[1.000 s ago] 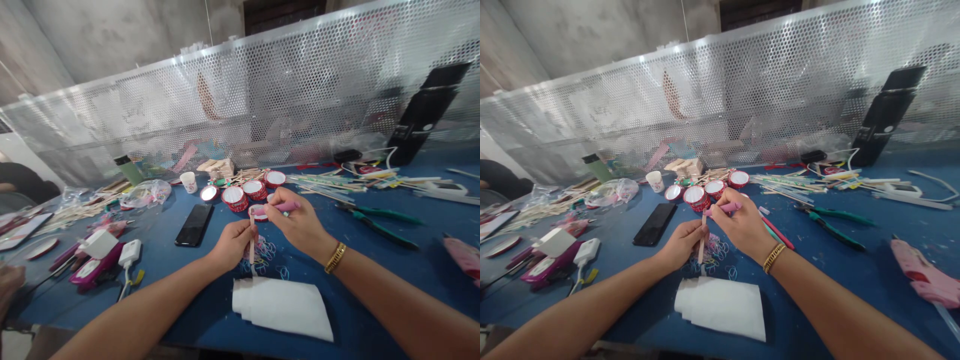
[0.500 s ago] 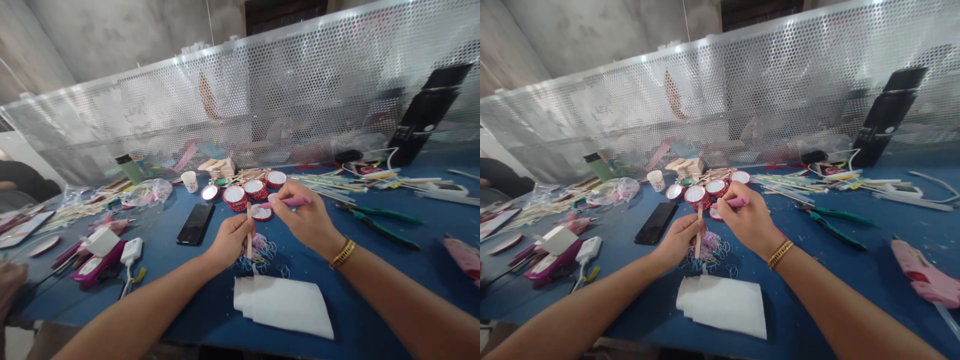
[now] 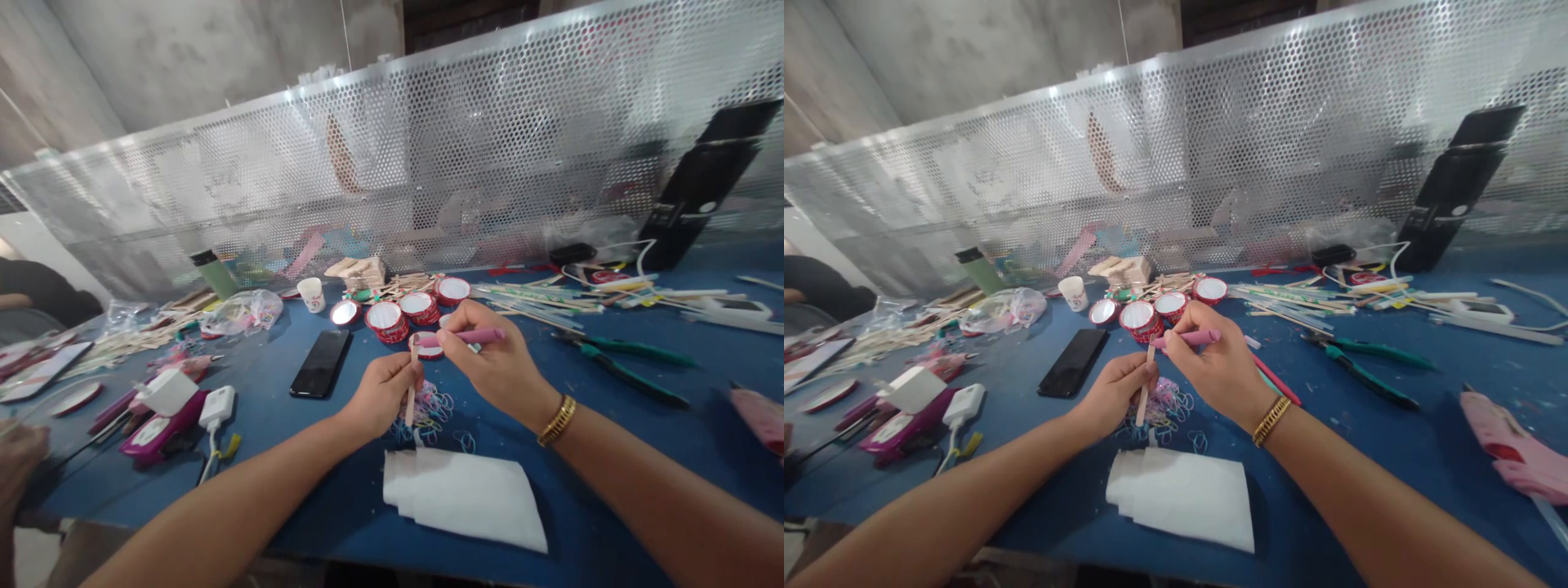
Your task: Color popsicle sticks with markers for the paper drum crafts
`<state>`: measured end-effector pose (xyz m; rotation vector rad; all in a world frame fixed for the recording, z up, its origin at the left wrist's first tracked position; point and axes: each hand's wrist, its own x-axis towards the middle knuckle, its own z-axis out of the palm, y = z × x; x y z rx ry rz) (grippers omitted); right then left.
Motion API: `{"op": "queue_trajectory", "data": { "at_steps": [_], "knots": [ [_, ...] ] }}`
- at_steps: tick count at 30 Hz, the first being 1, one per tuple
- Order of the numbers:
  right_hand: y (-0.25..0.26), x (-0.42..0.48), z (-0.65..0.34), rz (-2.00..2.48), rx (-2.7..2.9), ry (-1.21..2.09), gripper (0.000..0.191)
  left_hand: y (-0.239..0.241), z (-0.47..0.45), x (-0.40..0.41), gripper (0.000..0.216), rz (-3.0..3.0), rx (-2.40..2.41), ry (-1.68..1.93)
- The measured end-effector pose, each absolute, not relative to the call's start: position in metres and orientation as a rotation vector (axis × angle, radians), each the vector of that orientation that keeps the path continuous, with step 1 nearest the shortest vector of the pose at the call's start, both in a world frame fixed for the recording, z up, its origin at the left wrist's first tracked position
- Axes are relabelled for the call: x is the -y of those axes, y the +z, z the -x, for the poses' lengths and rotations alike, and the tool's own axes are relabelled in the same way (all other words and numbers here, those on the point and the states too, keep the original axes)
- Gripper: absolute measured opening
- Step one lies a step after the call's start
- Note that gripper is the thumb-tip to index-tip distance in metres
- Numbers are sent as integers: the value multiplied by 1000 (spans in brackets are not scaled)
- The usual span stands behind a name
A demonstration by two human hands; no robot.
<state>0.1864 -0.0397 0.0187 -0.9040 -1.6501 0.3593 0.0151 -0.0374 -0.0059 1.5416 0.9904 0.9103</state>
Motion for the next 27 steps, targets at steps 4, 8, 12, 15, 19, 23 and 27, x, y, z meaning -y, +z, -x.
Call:
{"op": "queue_trajectory", "data": {
  "at_steps": [4,8,12,15,19,23,27],
  "knots": [
    [18,39,-186,907,1679,338,21,-5,-15,38,50,-1548,-987,916],
    [18,39,-186,906,1664,345,21,-5,-14,38,48,-1559,-998,912],
    [19,39,-186,900,1648,341,21,-5,-14,38,47,-1582,-1002,914],
    [19,39,-187,898,1665,341,21,-5,-14,39,47,-1580,-1005,916],
    [18,36,-190,918,1689,329,21,-6,-14,38,47,-1558,-1009,926],
    [19,32,-196,979,1698,219,22,-3,-15,39,49,-1512,-992,964],
    [21,29,-197,892,1583,425,15,-1,-16,40,50,-1437,-953,956]
  ]
}}
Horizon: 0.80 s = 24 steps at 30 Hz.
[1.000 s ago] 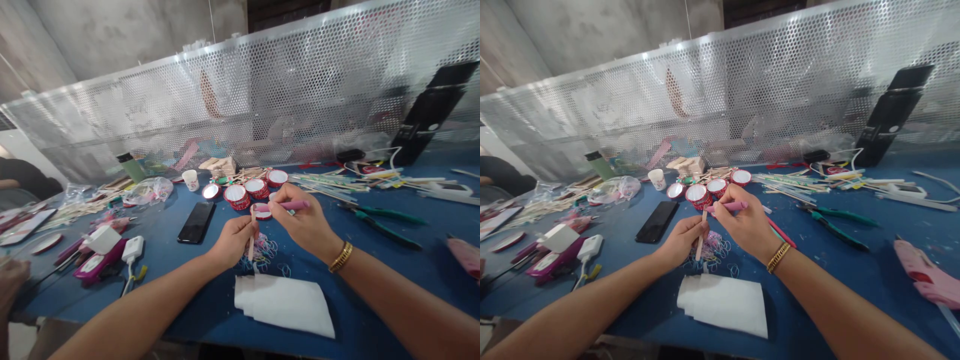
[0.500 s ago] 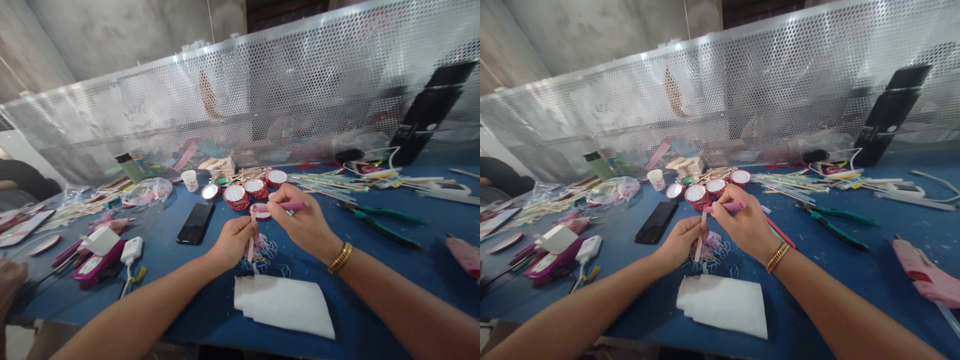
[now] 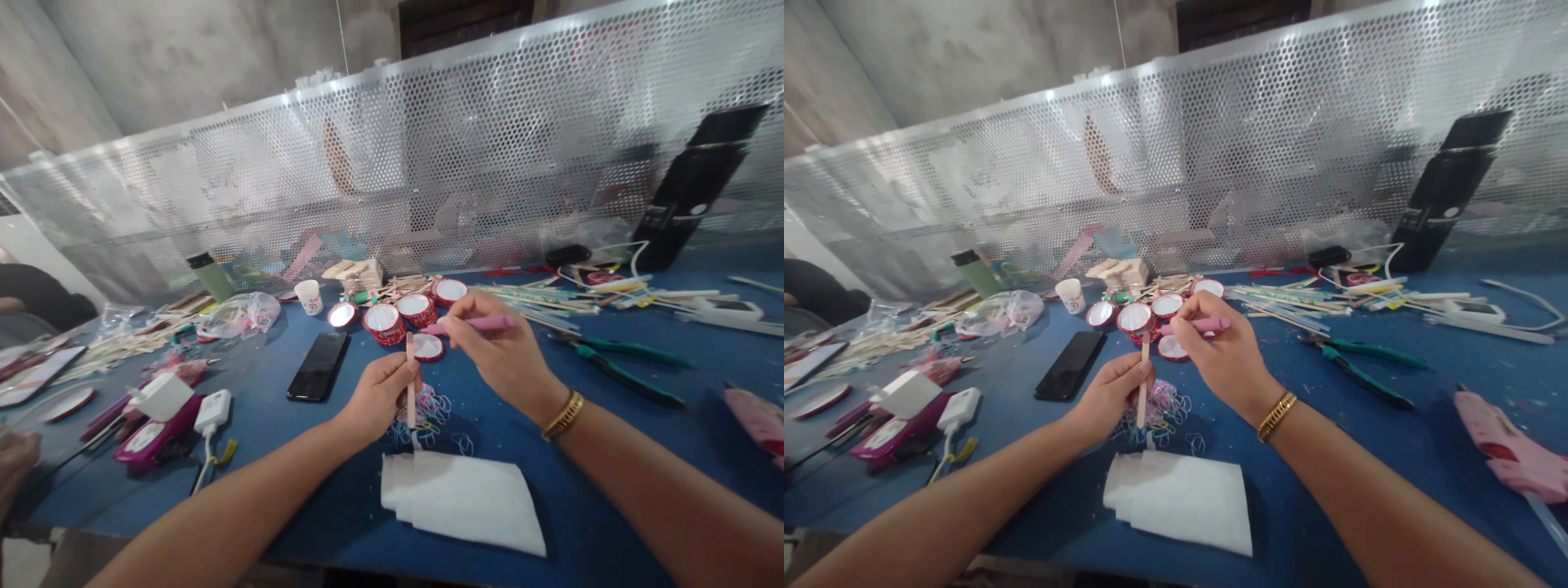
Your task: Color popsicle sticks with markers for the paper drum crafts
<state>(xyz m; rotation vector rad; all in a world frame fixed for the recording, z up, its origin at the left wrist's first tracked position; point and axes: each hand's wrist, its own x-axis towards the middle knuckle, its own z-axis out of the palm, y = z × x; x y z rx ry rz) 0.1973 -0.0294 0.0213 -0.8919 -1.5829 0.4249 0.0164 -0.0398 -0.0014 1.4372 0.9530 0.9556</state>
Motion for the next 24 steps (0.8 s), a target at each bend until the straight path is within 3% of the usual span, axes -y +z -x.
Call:
{"op": "queue_trajectory", "data": {
  "at_steps": [6,10,15,24],
  "knots": [
    [14,23,-196,816,1446,787,9,-4,-17,39,49,-1384,-913,894],
    [10,23,-193,864,1446,835,8,-6,-17,38,49,-1381,-917,880],
    [10,25,-189,867,1452,793,28,-9,-16,36,50,-1362,-931,876],
    [4,20,-187,987,1408,782,25,-17,-16,33,51,-1385,-929,852]
  ]
}}
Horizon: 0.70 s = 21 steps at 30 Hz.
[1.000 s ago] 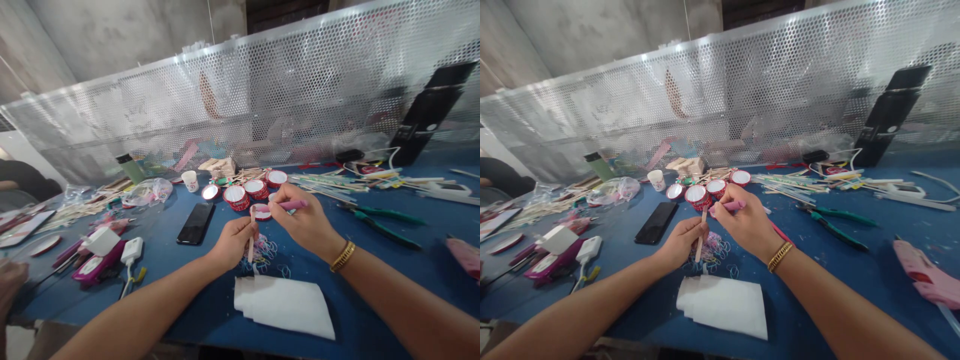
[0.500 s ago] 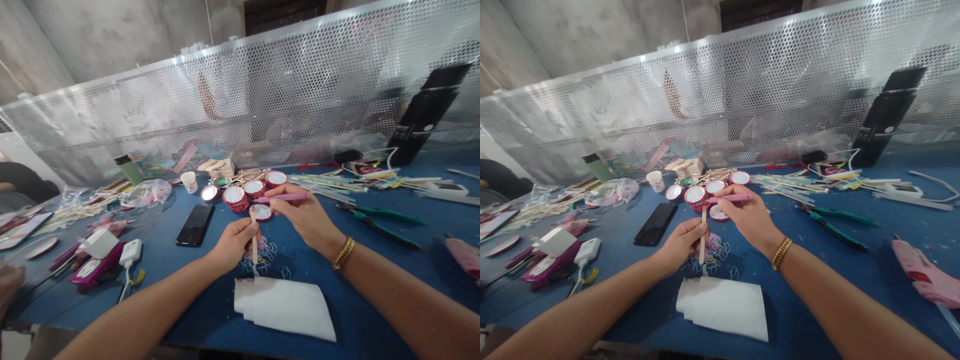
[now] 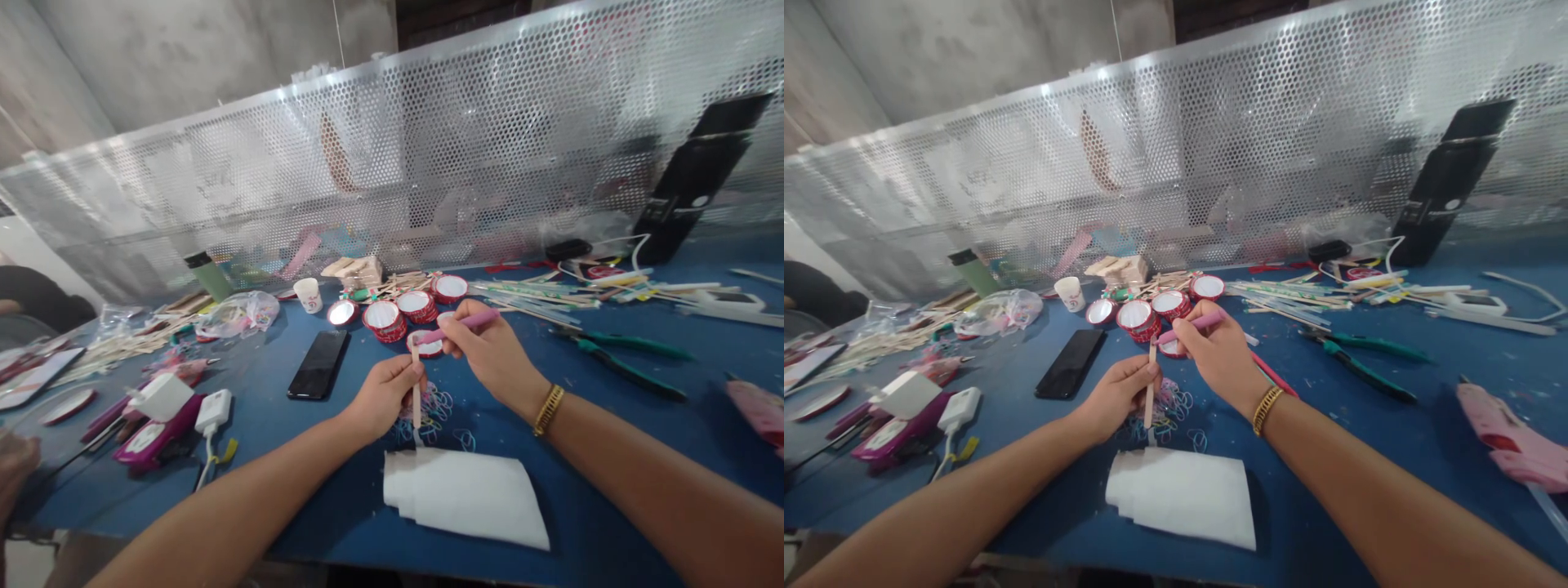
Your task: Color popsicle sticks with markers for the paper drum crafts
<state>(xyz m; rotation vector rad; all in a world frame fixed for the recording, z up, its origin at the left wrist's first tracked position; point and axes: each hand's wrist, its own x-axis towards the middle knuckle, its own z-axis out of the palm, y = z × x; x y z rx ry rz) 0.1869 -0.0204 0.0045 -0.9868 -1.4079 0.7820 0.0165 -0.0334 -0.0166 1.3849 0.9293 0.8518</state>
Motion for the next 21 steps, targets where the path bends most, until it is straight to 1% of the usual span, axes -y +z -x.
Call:
{"op": "queue_trajectory", "data": {
  "at_steps": [9,21],
  "knots": [
    [0,14,-188,1028,1404,762,26,-16,-19,33,51,-1341,-950,858],
    [1,14,-187,965,1331,824,24,-17,-17,33,50,-1345,-939,836]
  ]
}}
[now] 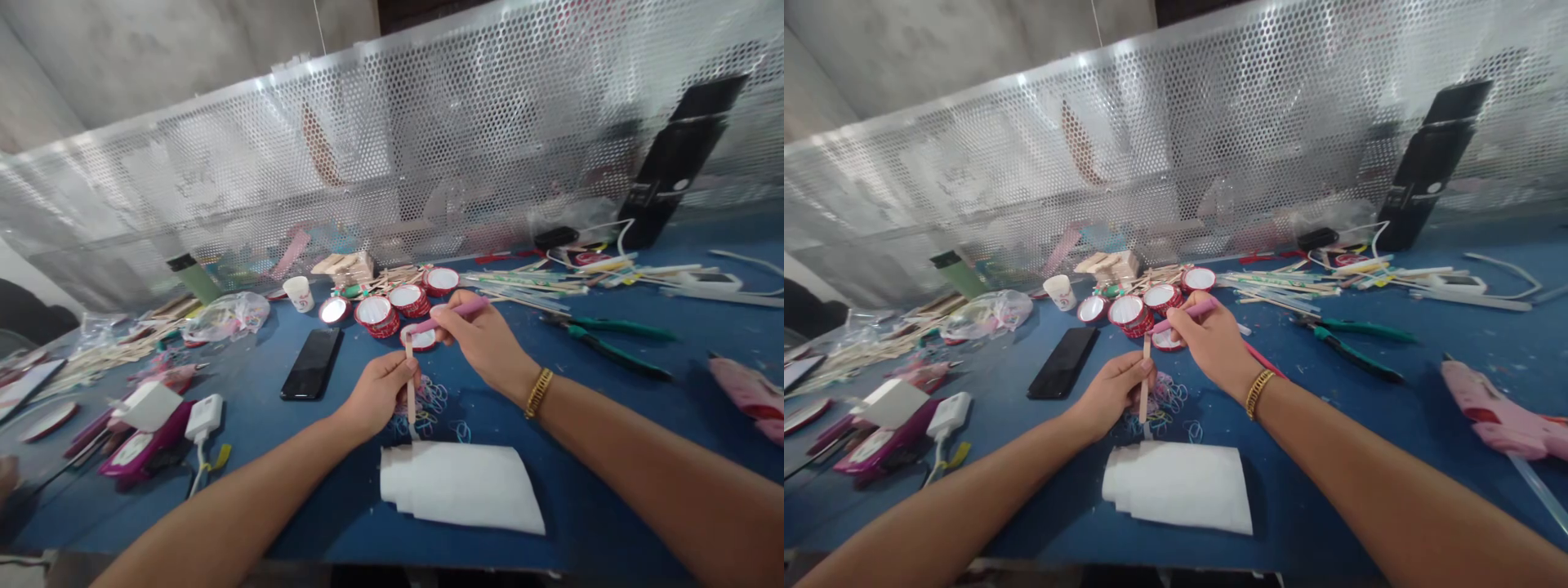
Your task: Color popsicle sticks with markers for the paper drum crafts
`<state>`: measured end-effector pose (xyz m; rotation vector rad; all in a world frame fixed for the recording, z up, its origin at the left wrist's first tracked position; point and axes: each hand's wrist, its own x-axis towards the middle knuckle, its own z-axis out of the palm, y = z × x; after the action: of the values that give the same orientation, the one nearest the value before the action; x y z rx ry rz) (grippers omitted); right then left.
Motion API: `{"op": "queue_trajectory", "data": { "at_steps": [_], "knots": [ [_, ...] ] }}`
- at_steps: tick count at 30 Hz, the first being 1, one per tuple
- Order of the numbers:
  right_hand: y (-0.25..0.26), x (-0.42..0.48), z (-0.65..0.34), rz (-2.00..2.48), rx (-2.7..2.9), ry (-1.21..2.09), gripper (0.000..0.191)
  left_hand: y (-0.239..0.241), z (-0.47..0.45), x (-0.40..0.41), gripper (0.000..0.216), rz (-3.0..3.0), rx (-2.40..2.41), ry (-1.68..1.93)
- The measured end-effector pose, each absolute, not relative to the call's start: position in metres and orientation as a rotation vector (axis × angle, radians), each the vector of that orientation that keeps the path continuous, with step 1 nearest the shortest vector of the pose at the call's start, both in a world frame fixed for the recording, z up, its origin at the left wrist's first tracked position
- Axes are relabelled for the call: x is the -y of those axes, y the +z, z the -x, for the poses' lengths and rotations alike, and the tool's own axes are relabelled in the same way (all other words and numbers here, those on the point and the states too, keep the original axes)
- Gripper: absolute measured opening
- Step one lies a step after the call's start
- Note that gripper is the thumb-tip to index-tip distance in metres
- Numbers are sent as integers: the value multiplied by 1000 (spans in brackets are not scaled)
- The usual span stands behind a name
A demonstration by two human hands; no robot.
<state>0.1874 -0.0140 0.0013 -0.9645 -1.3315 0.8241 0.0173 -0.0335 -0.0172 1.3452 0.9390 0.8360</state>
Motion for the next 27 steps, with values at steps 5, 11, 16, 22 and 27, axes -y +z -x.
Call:
{"op": "queue_trajectory", "data": {
  "at_steps": [5,11,16,22,27],
  "knots": [
    [0,13,-189,958,1407,796,25,-18,-17,33,51,-1351,-933,833],
    [2,16,-188,965,1412,767,26,-18,-18,32,51,-1362,-936,845],
    [5,17,-188,968,1407,757,24,-18,-18,33,50,-1384,-946,847],
    [5,16,-189,961,1455,742,25,-19,-17,32,49,-1384,-948,848],
    [5,17,-188,968,1450,719,24,-18,-17,32,48,-1385,-954,848]
  ]
}}
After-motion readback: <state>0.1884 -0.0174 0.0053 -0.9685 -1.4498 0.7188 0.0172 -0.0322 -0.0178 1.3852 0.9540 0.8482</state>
